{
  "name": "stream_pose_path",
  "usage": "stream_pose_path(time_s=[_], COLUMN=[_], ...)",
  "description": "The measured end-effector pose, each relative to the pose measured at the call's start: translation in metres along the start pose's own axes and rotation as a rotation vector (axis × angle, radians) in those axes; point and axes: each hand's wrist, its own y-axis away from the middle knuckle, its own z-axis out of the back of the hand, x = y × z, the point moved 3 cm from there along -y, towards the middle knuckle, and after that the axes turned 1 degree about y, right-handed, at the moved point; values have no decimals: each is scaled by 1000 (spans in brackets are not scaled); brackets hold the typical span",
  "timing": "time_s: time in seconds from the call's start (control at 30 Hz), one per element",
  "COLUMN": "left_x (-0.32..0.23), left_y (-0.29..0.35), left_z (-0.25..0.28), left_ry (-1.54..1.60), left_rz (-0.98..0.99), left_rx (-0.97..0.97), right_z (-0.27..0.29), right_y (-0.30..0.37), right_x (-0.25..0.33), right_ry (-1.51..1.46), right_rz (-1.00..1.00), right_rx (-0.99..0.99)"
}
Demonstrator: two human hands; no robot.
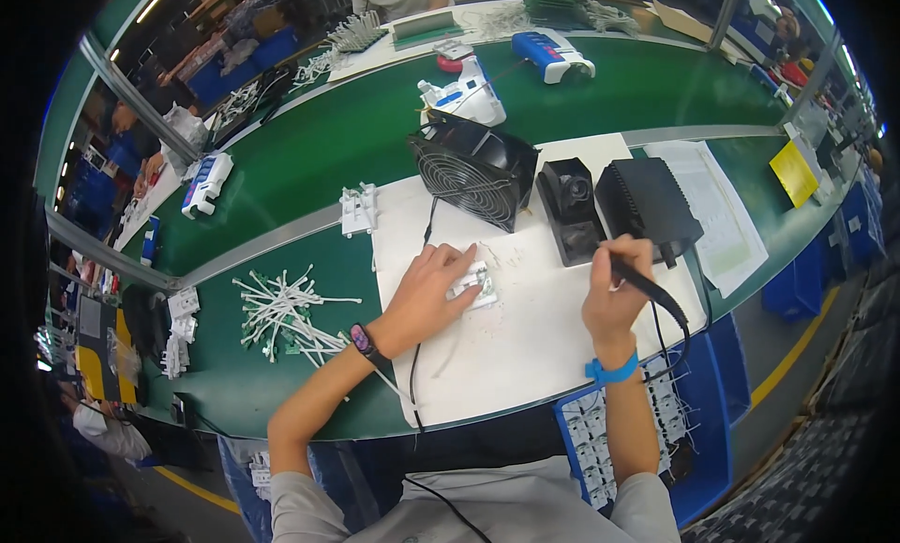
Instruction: Soldering wires to small LED circuit boards and organizing them into bins on an assembly line.
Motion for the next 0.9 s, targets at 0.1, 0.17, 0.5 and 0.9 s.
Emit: stream_pose_path(time_s=[0.1, 0.17, 0.5, 0.9], left_x=[4, 6, -6, 2], left_y=[1, 6, 29, 32], left_z=[4, 6, 14, -1], left_ry=[142, 140, 104, -102], left_rz=[-96, -89, -155, -295], left_rx=[78, 64, -123, -44], right_z=[-8, -15, -18, -20], right_y=[20, 28, 41, 46], right_x=[-11, -15, -13, -15], right_ry=[-169, -129, -191, -213], right_rz=[-130, -148, -85, -37], right_rx=[156, 168, 236, 274])
